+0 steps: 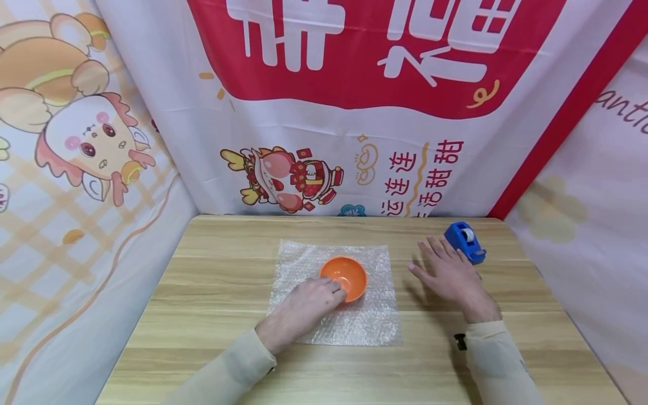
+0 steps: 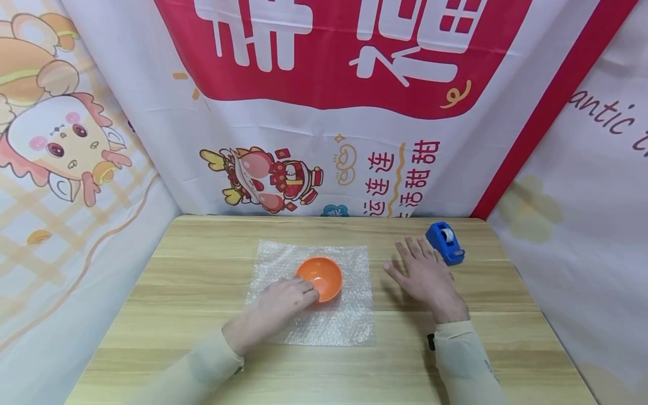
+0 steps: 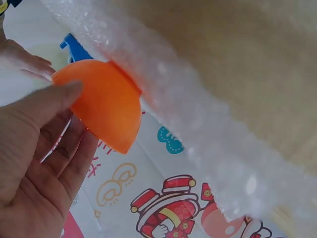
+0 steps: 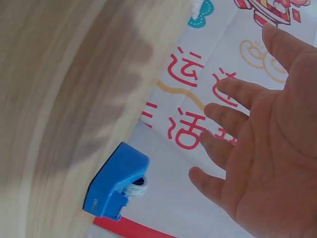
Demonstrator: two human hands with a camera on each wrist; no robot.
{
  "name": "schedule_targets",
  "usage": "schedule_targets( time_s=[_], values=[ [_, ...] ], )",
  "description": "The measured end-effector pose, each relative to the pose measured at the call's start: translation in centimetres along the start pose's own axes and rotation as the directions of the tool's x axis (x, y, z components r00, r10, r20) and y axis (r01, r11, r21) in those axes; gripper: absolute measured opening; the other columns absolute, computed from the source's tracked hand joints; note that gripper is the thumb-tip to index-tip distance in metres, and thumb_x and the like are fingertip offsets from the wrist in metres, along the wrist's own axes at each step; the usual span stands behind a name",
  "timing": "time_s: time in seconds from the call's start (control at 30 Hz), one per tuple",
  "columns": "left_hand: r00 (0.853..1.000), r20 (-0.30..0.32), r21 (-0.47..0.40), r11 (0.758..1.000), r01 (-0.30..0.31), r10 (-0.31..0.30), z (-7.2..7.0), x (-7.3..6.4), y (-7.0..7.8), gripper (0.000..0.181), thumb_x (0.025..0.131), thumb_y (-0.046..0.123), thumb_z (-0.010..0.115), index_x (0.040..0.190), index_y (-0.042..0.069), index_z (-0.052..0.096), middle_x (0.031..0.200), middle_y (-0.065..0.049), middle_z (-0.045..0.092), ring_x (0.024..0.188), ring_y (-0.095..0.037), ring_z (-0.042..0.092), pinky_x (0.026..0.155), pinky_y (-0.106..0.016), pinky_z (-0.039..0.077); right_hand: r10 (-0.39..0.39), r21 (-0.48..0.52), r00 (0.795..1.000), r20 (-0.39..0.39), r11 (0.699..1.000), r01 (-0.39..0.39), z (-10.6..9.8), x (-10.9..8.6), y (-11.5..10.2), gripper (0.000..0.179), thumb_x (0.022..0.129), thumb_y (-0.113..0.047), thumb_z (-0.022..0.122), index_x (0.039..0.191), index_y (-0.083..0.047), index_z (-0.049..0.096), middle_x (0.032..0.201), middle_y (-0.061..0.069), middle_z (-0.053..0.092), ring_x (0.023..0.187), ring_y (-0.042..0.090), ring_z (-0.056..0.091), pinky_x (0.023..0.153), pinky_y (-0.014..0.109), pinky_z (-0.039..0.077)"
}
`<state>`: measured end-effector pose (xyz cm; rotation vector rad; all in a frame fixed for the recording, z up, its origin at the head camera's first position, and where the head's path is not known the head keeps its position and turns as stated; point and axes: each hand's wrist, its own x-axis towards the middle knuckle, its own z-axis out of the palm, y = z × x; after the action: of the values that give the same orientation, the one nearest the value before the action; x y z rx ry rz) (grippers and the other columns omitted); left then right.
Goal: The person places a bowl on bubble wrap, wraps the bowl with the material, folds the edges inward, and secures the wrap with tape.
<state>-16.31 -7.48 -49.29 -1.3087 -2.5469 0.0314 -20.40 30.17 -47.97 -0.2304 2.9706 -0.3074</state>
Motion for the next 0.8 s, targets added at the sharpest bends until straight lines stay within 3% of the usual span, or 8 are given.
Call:
schedule_targets(
  time_s=[0.2, 0.37, 0.47, 0.57, 0.67, 0.8],
  values=[
    [0.995, 0.076, -0.174, 0.982, 0.078, -0.066, -0.7, 0.2, -0.6, 0.028, 0.108, 0.031, 0.088, 0.133, 0.020, 0.081, 0.128, 0.005, 0.084, 0.114, -0.015, 0.078, 0.105, -0.033, 0.069, -0.080, -0.011, 0.997, -0.012, 0.997, 0.079, -0.1, -0.5, -1.5, 0.083, 0.117, -0.060, 0.063, 0.182, -0.011, 0.043, 0.191, 0.025, 0.034, 0.178, 0.058, 0.028, 0.142, 0.082, 0.028],
    [0.982, 0.114, -0.193, 0.966, 0.172, -0.152, -0.8, 0.5, -1.6, 0.056, 0.111, 0.048, 0.082, 0.155, 0.015, 0.072, 0.151, -0.002, 0.079, 0.138, -0.021, 0.075, 0.121, -0.041, 0.065, -0.224, -0.076, 0.974, -0.036, 0.972, 0.221, 0.8, -1.0, -3.1, 0.076, 0.112, -0.048, 0.078, 0.174, -0.011, 0.056, 0.182, 0.022, 0.053, 0.168, 0.052, 0.052, 0.133, 0.077, 0.047],
    [0.960, 0.168, -0.216, 0.942, 0.256, -0.223, -0.8, 0.7, -2.2, 0.075, 0.112, 0.057, 0.078, 0.170, 0.014, 0.060, 0.172, -0.006, 0.066, 0.159, -0.026, 0.065, 0.135, -0.048, 0.056, -0.296, -0.102, 0.955, -0.031, 0.951, 0.292, 1.3, -1.2, -3.8, 0.073, 0.106, -0.041, 0.088, 0.168, -0.011, 0.064, 0.174, 0.019, 0.064, 0.158, 0.048, 0.064, 0.128, 0.073, 0.056],
    [0.928, 0.243, -0.252, 0.906, 0.341, -0.282, -0.7, 0.7, -2.6, 0.089, 0.111, 0.065, 0.074, 0.181, 0.017, 0.046, 0.187, -0.006, 0.050, 0.173, -0.028, 0.051, 0.142, -0.052, 0.046, -0.354, -0.107, 0.935, -0.002, 0.930, 0.352, 1.6, -1.4, -4.1, 0.071, 0.100, -0.032, 0.096, 0.162, -0.013, 0.069, 0.167, 0.016, 0.070, 0.152, 0.043, 0.070, 0.125, 0.068, 0.060],
    [0.903, 0.298, -0.265, 0.882, 0.389, -0.309, -0.5, 0.7, -3.0, 0.098, 0.110, 0.071, 0.071, 0.185, 0.017, 0.038, 0.193, -0.005, 0.040, 0.178, -0.029, 0.043, 0.145, -0.054, 0.042, -0.410, -0.112, 0.911, 0.040, 0.904, 0.412, 1.9, -1.8, -4.2, 0.068, 0.094, -0.028, 0.101, 0.156, -0.016, 0.075, 0.160, 0.013, 0.075, 0.146, 0.039, 0.074, 0.120, 0.066, 0.064],
    [0.882, 0.344, -0.281, 0.861, 0.424, -0.322, -0.2, 0.7, -3.2, 0.104, 0.109, 0.075, 0.070, 0.186, 0.015, 0.034, 0.194, -0.007, 0.037, 0.178, -0.030, 0.043, 0.143, -0.055, 0.044, -0.494, -0.091, 0.866, 0.079, 0.862, 0.499, 2.0, -2.4, -4.3, 0.057, 0.091, -0.023, 0.103, 0.143, -0.019, 0.082, 0.149, 0.008, 0.080, 0.135, 0.033, 0.078, 0.112, 0.061, 0.069]
  ],
)
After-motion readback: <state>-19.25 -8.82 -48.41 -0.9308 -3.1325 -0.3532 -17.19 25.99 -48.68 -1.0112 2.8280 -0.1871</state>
